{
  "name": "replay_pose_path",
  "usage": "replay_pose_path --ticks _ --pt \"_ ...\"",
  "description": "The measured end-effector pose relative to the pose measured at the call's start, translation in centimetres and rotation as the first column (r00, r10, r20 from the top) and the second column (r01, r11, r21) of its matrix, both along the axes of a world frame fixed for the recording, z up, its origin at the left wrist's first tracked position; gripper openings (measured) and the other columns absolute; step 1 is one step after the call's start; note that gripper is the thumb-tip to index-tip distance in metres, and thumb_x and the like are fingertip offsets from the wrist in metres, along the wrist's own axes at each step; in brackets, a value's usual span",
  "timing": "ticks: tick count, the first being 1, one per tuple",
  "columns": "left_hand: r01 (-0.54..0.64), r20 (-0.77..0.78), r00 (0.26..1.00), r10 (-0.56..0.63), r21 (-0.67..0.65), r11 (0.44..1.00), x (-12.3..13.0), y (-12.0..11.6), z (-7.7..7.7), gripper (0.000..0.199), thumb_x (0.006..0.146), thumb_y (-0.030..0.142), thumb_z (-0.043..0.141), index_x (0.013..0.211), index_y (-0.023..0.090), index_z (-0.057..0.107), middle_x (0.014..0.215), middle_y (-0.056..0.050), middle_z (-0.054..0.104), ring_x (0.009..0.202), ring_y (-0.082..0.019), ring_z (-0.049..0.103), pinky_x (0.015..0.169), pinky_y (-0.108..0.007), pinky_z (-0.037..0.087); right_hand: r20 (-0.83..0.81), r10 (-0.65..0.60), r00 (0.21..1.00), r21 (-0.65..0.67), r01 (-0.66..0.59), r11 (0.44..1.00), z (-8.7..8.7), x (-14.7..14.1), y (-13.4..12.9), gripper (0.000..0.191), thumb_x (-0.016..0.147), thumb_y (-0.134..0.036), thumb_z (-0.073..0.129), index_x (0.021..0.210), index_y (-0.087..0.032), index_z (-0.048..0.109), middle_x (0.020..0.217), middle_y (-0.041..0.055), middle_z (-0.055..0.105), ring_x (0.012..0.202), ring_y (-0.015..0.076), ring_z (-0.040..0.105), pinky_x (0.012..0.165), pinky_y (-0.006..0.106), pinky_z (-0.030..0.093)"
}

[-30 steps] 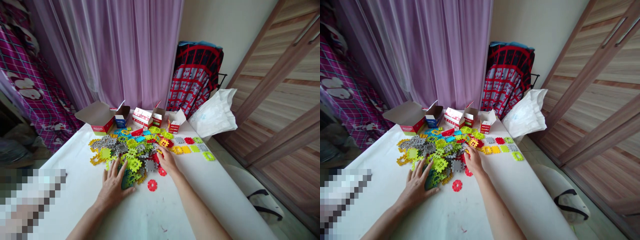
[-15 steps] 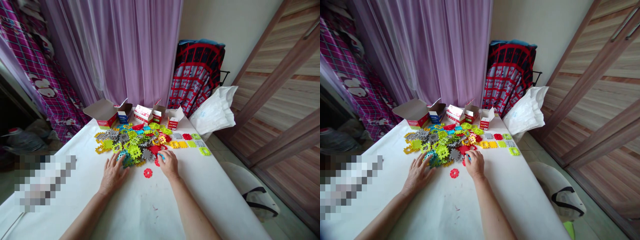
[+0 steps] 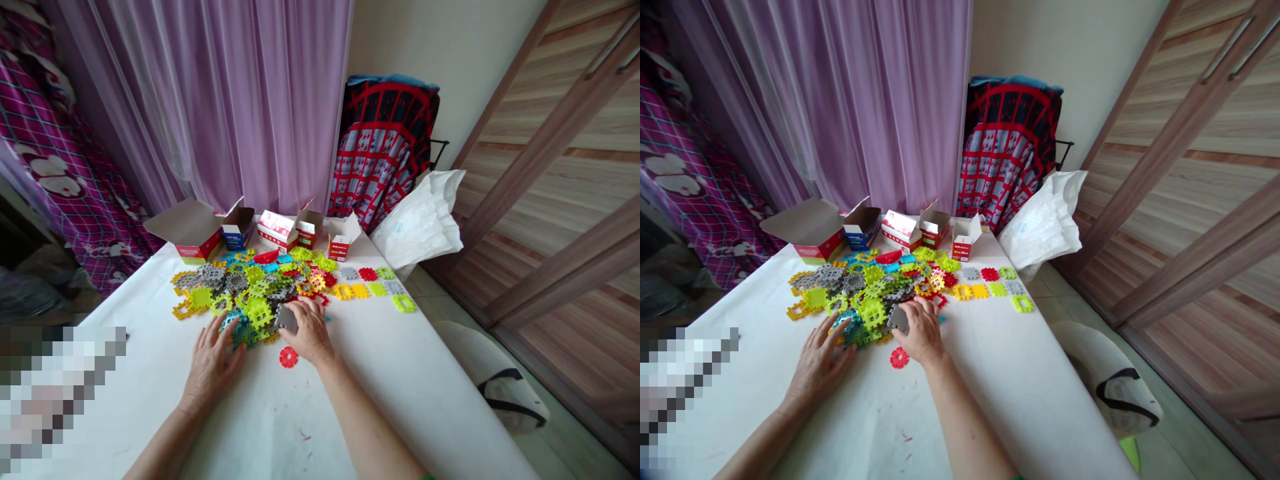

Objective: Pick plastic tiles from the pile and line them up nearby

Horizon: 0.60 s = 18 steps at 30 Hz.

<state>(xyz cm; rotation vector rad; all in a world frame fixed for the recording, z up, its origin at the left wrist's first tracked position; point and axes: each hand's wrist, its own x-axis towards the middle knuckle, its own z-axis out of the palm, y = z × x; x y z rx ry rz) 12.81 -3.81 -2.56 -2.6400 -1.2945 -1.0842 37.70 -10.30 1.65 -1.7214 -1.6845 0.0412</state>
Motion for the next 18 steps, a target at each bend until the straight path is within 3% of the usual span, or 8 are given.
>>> replay_pose_path --ticks 3,6,9,11,16,18 --pt "0.028 0.032 0.999 -0.028 0.007 1.000 0.0 0.4 0.2 0.045 0.095 0.043 0.051 0.139 0.030 0.054 0.152 -0.014 0.053 0.140 -0.032 0.051 0.113 -0.056 0.044 -0.023 -0.032 0.999 0.065 0.034 0.997 -0.4 1.2 -0.3 0.050 0.077 -0.030 0.080 0.124 -0.020 0.065 0.127 0.0113 0.071 0.123 0.0282 0.060 0.109 0.045 0.045" --pt "0.044 0.077 0.996 -0.046 0.019 0.999 0.3 1.4 0.9 0.043 0.096 0.043 0.050 0.136 0.029 0.055 0.150 -0.014 0.054 0.139 -0.032 0.052 0.112 -0.054 0.045 -0.035 -0.194 0.980 0.117 0.197 0.973 -1.2 4.4 -1.5 0.046 0.079 -0.032 0.077 0.123 -0.019 0.065 0.123 0.0135 0.071 0.116 0.0274 0.064 0.100 0.041 0.051" --pt "0.004 0.140 0.990 -0.007 0.015 1.000 0.9 2.9 1.9 0.041 0.097 0.044 0.048 0.134 0.028 0.056 0.146 -0.015 0.057 0.138 -0.033 0.053 0.114 -0.056 0.044 -0.027 -0.441 0.897 0.127 0.441 0.889 -2.5 8.5 -3.6 0.043 0.081 -0.034 0.073 0.120 -0.018 0.065 0.116 0.0144 0.072 0.109 0.0284 0.066 0.094 0.041 0.052" --pt "-0.022 0.171 0.985 0.021 0.003 1.000 1.3 4.0 2.5 0.041 0.097 0.045 0.048 0.132 0.027 0.058 0.146 -0.015 0.057 0.138 -0.034 0.052 0.114 -0.060 0.042 0.031 -0.542 0.840 0.071 0.539 0.839 -3.3 10.7 -4.9 0.043 0.080 -0.035 0.074 0.118 -0.018 0.066 0.112 0.0134 0.073 0.103 0.0287 0.067 0.090 0.041 0.051" --pt "-0.013 0.204 0.979 0.023 -0.050 0.999 1.7 5.7 3.4 0.042 0.096 0.044 0.052 0.132 0.026 0.061 0.146 -0.016 0.057 0.137 -0.033 0.054 0.111 -0.057 0.047 0.124 -0.572 0.811 -0.039 0.580 0.814 -4.3 12.3 -6.2 0.043 0.078 -0.037 0.076 0.117 -0.022 0.067 0.113 0.0110 0.073 0.104 0.0276 0.065 0.088 0.037 0.048" --pt "-0.013 0.231 0.972 0.035 -0.097 0.995 1.6 5.9 3.6 0.043 0.095 0.045 0.053 0.132 0.025 0.061 0.148 -0.015 0.056 0.136 -0.033 0.055 0.097 -0.048 0.058 0.116 -0.574 0.810 -0.040 0.582 0.812 -4.2 12.0 -6.1 0.043 0.077 -0.035 0.076 0.117 -0.023 0.068 0.116 0.0100 0.073 0.106 0.0276 0.065 0.090 0.038 0.047"
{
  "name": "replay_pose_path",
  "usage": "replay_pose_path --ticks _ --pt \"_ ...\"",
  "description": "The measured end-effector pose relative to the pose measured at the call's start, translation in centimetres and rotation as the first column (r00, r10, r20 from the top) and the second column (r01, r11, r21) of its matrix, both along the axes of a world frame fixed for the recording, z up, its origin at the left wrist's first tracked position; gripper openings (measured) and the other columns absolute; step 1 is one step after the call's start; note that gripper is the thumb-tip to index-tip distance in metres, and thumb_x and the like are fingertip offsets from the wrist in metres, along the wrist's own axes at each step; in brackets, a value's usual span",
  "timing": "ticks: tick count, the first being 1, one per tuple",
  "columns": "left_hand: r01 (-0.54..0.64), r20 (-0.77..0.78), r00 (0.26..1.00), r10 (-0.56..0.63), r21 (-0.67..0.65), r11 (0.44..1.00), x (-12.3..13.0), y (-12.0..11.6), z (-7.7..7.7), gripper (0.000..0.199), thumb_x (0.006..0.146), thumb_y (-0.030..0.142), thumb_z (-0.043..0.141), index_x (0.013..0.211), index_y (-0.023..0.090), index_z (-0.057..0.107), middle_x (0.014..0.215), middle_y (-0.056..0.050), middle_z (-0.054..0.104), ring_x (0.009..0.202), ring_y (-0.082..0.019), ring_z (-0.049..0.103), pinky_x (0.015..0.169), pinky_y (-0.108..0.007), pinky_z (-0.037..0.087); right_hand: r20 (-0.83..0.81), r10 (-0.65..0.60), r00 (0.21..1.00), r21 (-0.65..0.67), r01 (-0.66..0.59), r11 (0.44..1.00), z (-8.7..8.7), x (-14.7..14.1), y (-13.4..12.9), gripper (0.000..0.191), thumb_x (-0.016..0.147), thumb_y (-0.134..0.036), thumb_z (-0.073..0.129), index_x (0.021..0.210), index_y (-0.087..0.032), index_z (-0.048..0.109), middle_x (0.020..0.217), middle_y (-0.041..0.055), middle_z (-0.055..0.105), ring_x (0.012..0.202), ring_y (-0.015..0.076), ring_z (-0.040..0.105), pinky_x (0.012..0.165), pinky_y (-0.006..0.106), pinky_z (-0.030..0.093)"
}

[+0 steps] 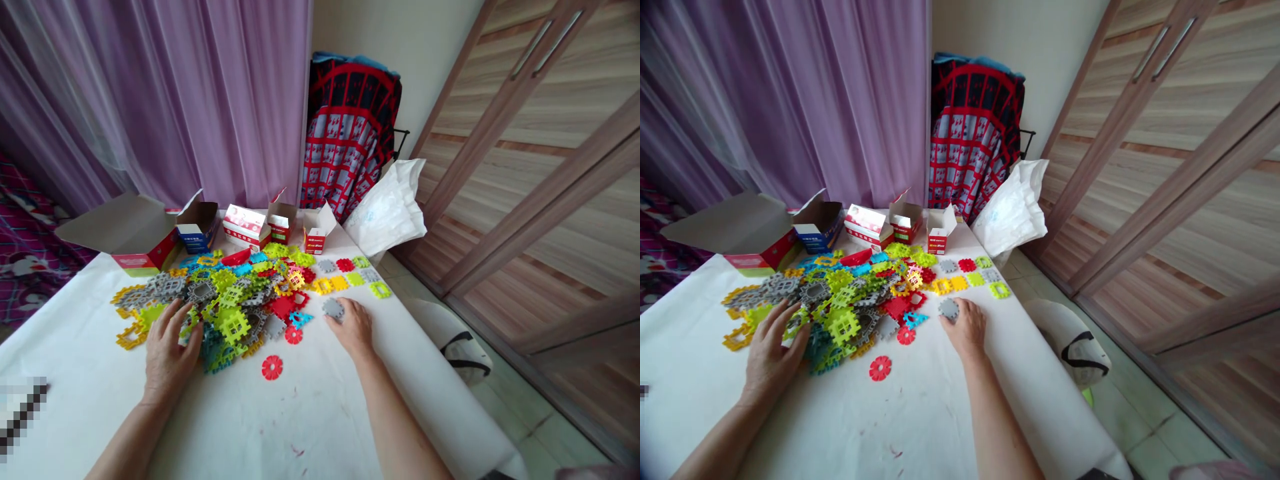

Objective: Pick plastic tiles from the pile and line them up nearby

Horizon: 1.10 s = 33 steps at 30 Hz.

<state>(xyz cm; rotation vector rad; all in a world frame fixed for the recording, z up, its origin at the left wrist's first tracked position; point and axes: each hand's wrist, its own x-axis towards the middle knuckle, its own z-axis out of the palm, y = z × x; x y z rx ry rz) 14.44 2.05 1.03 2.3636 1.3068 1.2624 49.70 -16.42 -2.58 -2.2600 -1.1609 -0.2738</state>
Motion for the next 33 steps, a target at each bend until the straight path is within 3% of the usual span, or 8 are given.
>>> replay_pose_path --ticks 3,5,7,10,14,20,26,33 --pt "-0.003 0.049 0.999 0.007 -0.084 0.996 -0.1 -0.3 0.3 0.046 0.094 0.049 0.055 0.131 0.022 0.061 0.149 -0.015 0.056 0.129 -0.032 0.060 0.062 -0.030 0.058 -0.011 -0.006 1.000 0.035 0.007 0.999 0.3 -0.4 -0.1 0.040 0.076 -0.032 0.073 0.115 -0.023 0.068 0.116 0.0089 0.074 0.108 0.0273 0.065 0.093 0.039 0.048" --pt "-0.001 0.072 0.997 0.011 -0.136 0.991 -0.1 -0.5 0.4 0.046 0.093 0.050 0.054 0.130 0.022 0.062 0.149 -0.014 0.056 0.124 -0.030 0.063 0.053 -0.026 0.054 -0.016 -0.013 1.000 0.036 0.013 0.999 0.5 -0.4 -0.4 0.040 0.075 -0.030 0.072 0.114 -0.023 0.069 0.114 0.0085 0.075 0.107 0.0274 0.066 0.094 0.039 0.048" --pt "0.002 0.078 0.997 0.011 -0.165 0.986 -0.1 -0.5 0.5 0.046 0.093 0.051 0.054 0.129 0.023 0.063 0.149 -0.013 0.057 0.124 -0.030 0.063 0.058 -0.028 0.058 -0.016 -0.024 1.000 0.019 0.024 1.000 0.6 -0.4 -0.7 0.039 0.075 -0.029 0.071 0.113 -0.023 0.070 0.113 0.0082 0.076 0.105 0.0277 0.066 0.094 0.040 0.048" --pt "-0.001 0.068 0.998 0.013 -0.170 0.985 -0.1 -0.3 0.3 0.048 0.092 0.053 0.055 0.129 0.024 0.063 0.148 -0.011 0.059 0.131 -0.031 0.060 0.084 -0.038 0.063 -0.018 -0.022 1.000 0.009 0.022 1.000 0.7 -0.4 -0.9 0.037 0.075 -0.029 0.070 0.112 -0.024 0.070 0.113 0.0077 0.076 0.104 0.0274 0.066 0.093 0.040 0.049" --pt "-0.009 0.064 0.998 0.022 -0.194 0.981 -0.2 -0.2 0.2 0.050 0.092 0.057 0.053 0.129 0.025 0.063 0.149 -0.010 0.058 0.136 -0.031 0.056 0.111 -0.048 0.052 -0.032 -0.011 0.999 0.019 0.012 1.000 0.8 -0.4 -1.1 0.039 0.076 -0.030 0.070 0.114 -0.024 0.070 0.115 0.0080 0.076 0.106 0.0279 0.066 0.094 0.041 0.050" --pt "-0.025 0.078 0.996 0.042 -0.207 0.978 -0.3 -0.3 0.2 0.051 0.091 0.057 0.053 0.128 0.024 0.063 0.146 -0.011 0.060 0.137 -0.031 0.055 0.115 -0.052 0.047 -0.051 0.048 0.998 0.029 -0.047 0.998 1.0 0.1 -1.6 0.039 0.074 -0.026 0.068 0.113 -0.023 0.070 0.115 0.0097 0.076 0.107 0.0282 0.068 0.096 0.042 0.052" --pt "-0.018 0.087 0.995 0.039 -0.230 0.973 -0.1 -0.3 0.2 0.050 0.090 0.056 0.054 0.127 0.024 0.064 0.147 -0.011 0.059 0.137 -0.033 0.055 0.114 -0.054 0.048 -0.110 0.042 0.993 0.133 -0.027 0.991 0.4 0.7 -1.7 0.041 0.075 -0.030 0.068 0.116 -0.022 0.068 0.113 0.0100 0.077 0.105 0.0284 0.070 0.096 0.044 0.054" --pt "-0.025 0.098 0.994 0.050 -0.246 0.969 -0.1 -0.3 0.0 0.050 0.090 0.057 0.054 0.127 0.025 0.064 0.148 -0.010 0.059 0.137 -0.032 0.055 0.115 -0.052 0.047 -0.069 -0.096 0.993 0.290 0.112 0.950 0.4 1.4 0.3 0.040 0.079 -0.036 0.068 0.115 -0.020 0.065 0.116 0.0135 0.075 0.108 0.0298 0.068 0.097 0.045 0.052"
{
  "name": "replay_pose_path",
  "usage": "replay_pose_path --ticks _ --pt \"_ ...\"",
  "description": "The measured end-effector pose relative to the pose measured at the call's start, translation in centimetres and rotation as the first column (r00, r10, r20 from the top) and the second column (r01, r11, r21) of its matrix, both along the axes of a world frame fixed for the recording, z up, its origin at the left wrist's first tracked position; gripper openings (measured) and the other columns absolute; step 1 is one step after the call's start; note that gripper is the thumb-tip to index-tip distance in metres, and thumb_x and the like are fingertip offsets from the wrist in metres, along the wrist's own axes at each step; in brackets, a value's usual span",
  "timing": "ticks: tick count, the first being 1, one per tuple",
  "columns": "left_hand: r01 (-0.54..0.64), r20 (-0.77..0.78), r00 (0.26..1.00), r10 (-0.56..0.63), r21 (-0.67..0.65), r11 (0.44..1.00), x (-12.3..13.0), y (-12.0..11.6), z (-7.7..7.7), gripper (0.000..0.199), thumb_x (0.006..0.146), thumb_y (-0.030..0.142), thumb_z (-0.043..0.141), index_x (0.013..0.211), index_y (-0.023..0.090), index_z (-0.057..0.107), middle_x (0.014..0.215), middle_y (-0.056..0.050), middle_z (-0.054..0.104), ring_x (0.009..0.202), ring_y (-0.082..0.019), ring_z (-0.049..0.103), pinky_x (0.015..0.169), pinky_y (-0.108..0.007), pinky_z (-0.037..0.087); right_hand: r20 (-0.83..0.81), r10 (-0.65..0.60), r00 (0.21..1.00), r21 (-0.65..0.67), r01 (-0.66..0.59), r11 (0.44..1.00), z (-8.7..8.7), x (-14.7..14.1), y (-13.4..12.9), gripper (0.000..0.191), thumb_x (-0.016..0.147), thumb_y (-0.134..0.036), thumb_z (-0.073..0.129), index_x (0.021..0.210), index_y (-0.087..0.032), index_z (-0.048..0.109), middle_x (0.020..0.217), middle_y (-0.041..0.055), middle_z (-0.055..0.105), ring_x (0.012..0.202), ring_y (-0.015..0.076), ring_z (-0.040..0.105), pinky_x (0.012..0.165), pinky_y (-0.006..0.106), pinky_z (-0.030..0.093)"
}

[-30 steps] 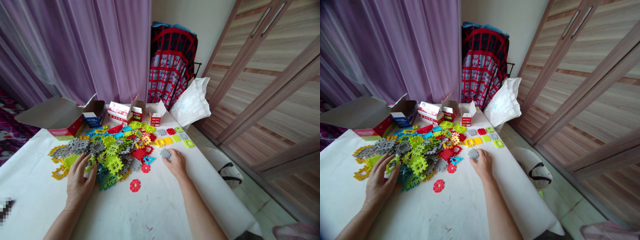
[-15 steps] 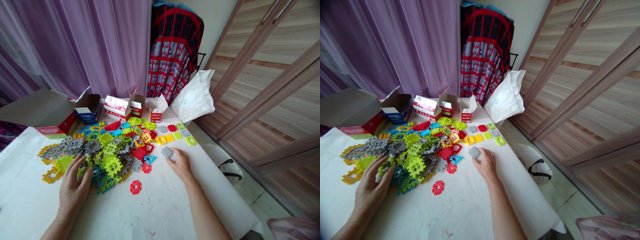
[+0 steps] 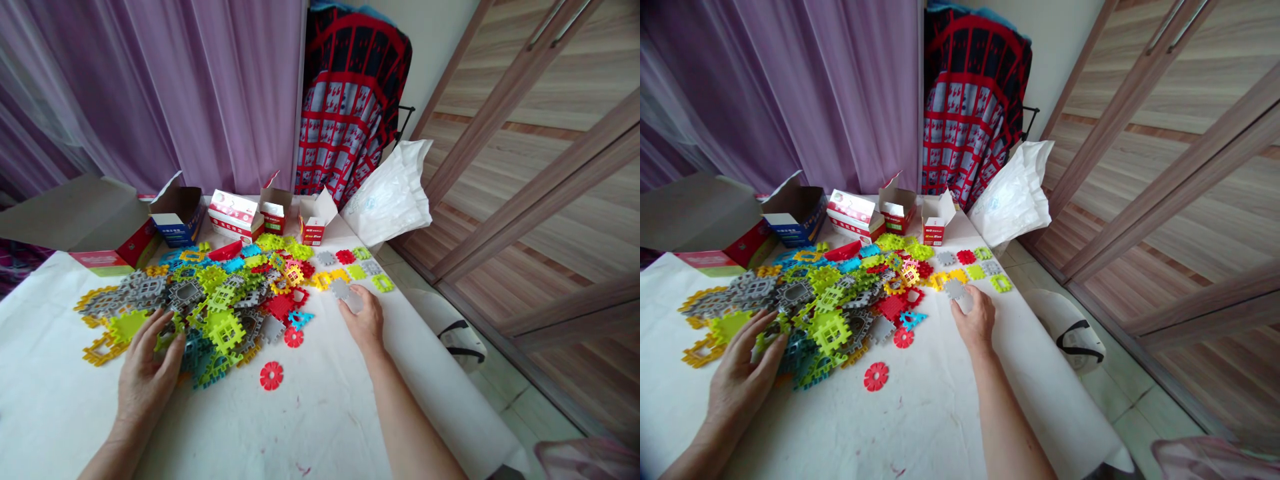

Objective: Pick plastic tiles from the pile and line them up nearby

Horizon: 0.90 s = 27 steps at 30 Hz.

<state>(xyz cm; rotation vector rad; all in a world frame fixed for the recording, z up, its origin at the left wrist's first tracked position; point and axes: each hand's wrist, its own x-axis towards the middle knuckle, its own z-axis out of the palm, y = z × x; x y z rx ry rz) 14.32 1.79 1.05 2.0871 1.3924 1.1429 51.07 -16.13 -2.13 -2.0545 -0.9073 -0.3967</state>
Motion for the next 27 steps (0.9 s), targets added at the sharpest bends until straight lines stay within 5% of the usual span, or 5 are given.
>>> replay_pose_path --ticks 8,13,27 --pt "-0.020 0.004 1.000 0.020 -0.071 0.997 0.1 -0.1 0.2 0.061 0.086 0.067 0.052 0.127 0.024 0.064 0.149 -0.010 0.058 0.136 -0.032 0.056 0.094 -0.039 0.061 0.090 -0.127 0.988 0.035 0.125 0.992 0.5 2.6 6.8 0.040 0.080 -0.033 0.071 0.117 -0.021 0.063 0.114 0.0114 0.074 0.113 0.0304 0.061 0.100 0.045 0.040" --pt "-0.026 0.005 1.000 0.026 -0.064 0.998 0.1 -0.1 0.3 0.060 0.085 0.068 0.052 0.124 0.024 0.066 0.146 -0.010 0.061 0.137 -0.033 0.056 0.107 -0.044 0.055 0.054 -0.149 0.987 0.010 0.149 0.989 0.6 4.2 9.7 0.038 0.078 -0.031 0.072 0.114 -0.022 0.063 0.113 0.0094 0.076 0.113 0.0304 0.060 0.099 0.043 0.036" --pt "-0.012 0.022 1.000 0.014 -0.087 0.996 -0.2 0.0 0.0 0.058 0.085 0.066 0.054 0.124 0.026 0.066 0.148 -0.008 0.059 0.136 -0.034 0.056 0.097 -0.043 0.061 -0.012 -0.163 0.987 -0.037 0.162 0.986 0.5 4.7 10.9 0.042 0.071 -0.029 0.077 0.111 -0.023 0.065 0.110 0.0071 0.078 0.110 0.0302 0.062 0.098 0.041 0.036"
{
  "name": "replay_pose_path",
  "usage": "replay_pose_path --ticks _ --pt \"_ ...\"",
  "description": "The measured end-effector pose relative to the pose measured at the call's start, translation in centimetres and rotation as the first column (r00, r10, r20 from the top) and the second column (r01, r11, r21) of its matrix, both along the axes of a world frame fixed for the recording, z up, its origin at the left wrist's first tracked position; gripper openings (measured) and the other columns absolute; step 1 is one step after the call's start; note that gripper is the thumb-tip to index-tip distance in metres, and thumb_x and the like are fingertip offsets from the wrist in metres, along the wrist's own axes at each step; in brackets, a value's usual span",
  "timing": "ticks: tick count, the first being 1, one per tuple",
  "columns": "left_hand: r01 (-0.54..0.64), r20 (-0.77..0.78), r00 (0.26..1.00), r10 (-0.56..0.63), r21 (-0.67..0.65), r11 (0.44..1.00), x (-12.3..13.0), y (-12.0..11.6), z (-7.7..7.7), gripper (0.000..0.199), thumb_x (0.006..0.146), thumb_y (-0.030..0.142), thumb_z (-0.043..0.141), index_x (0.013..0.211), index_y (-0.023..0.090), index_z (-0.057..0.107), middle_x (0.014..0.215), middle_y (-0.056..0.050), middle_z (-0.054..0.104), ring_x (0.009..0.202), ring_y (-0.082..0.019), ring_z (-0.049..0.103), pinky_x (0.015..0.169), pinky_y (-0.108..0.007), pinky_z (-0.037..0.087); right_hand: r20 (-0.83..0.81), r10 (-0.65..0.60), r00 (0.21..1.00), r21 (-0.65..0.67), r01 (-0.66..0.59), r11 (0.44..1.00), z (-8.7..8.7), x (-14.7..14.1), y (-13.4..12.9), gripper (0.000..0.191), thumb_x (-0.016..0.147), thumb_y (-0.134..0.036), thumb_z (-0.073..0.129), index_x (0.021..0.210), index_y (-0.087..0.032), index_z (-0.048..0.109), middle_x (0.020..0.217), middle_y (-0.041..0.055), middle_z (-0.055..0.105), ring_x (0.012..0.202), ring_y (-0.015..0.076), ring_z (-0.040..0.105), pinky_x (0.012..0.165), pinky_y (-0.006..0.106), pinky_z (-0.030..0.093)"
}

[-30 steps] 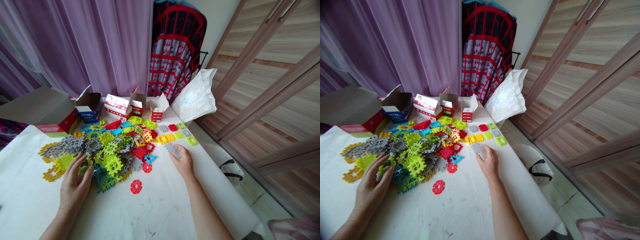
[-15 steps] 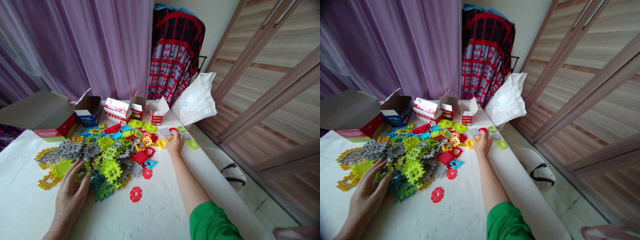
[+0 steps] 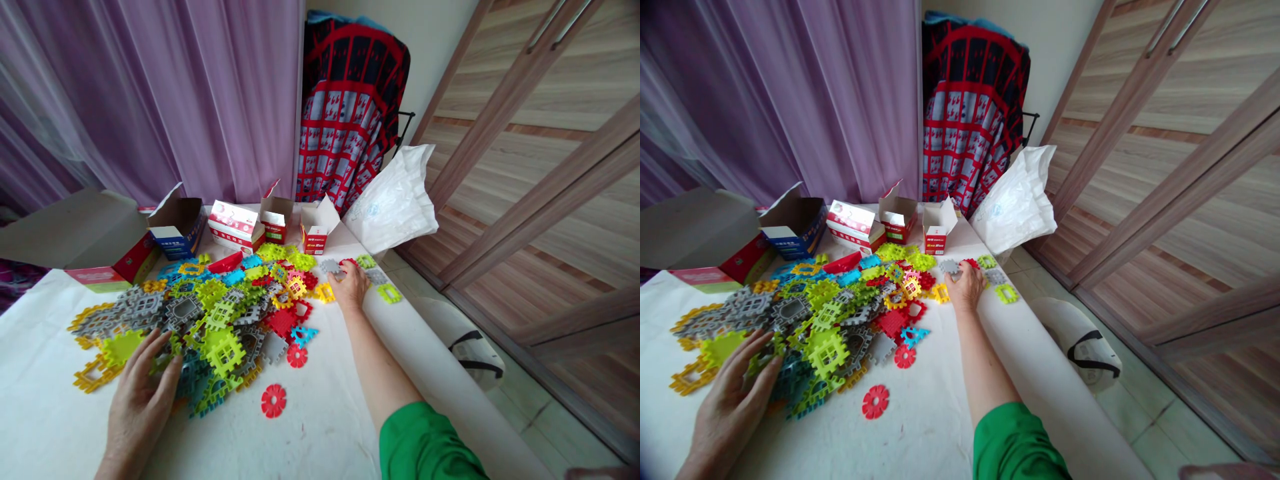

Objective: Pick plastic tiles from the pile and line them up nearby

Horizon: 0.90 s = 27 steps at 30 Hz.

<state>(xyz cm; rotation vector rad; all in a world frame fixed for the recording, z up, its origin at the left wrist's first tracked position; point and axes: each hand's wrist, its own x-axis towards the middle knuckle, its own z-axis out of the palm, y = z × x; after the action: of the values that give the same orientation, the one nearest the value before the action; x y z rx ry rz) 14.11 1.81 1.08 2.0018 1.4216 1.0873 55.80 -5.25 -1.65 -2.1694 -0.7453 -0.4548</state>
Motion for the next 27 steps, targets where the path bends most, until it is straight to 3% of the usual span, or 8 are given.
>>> replay_pose_path --ticks 11,19,22,27 --pt "0.003 0.001 1.000 -0.003 -0.005 1.000 -0.07 0.13 -0.06 0.061 0.084 0.069 0.053 0.123 0.024 0.066 0.147 -0.010 0.059 0.140 -0.036 0.053 0.120 -0.054 0.042 -0.044 0.002 0.999 -0.037 -0.004 0.999 -0.02 0.15 0.12 0.041 0.073 -0.029 0.077 0.112 -0.024 0.066 0.111 0.0075 0.077 0.114 0.0308 0.060 0.097 0.042 0.038" --pt "-0.002 0.007 1.000 0.002 -0.025 1.000 -0.02 0.01 0.00 0.064 0.083 0.070 0.053 0.124 0.023 0.065 0.150 -0.011 0.057 0.142 -0.036 0.050 0.118 -0.052 0.044 -0.053 0.013 0.999 -0.023 -0.014 1.000 -0.20 0.27 0.11 0.042 0.072 -0.030 0.078 0.112 -0.024 0.067 0.112 0.0074 0.077 0.114 0.0314 0.059 0.098 0.042 0.036" --pt "-0.004 0.001 1.000 0.004 -0.017 1.000 0.01 0.01 0.01 0.063 0.083 0.070 0.053 0.123 0.024 0.066 0.149 -0.010 0.058 0.141 -0.035 0.051 0.121 -0.053 0.039 -0.053 0.005 0.999 -0.027 -0.006 1.000 -0.11 0.19 0.09 0.042 0.072 -0.032 0.077 0.113 -0.023 0.068 0.114 0.0077 0.077 0.115 0.0315 0.059 0.098 0.042 0.036" --pt "0.003 0.016 1.000 -0.002 -0.024 1.000 -0.02 -0.01 0.04 0.058 0.084 0.067 0.055 0.124 0.026 0.066 0.149 -0.009 0.058 0.141 -0.034 0.051 0.119 -0.050 0.043 -0.033 -0.030 0.999 -0.001 0.030 1.000 0.01 0.08 -0.37 0.025 0.084 -0.027 0.060 0.107 -0.022 0.069 0.111 0.0088 0.075 0.112 0.0287 0.059 0.095 0.040 0.036"
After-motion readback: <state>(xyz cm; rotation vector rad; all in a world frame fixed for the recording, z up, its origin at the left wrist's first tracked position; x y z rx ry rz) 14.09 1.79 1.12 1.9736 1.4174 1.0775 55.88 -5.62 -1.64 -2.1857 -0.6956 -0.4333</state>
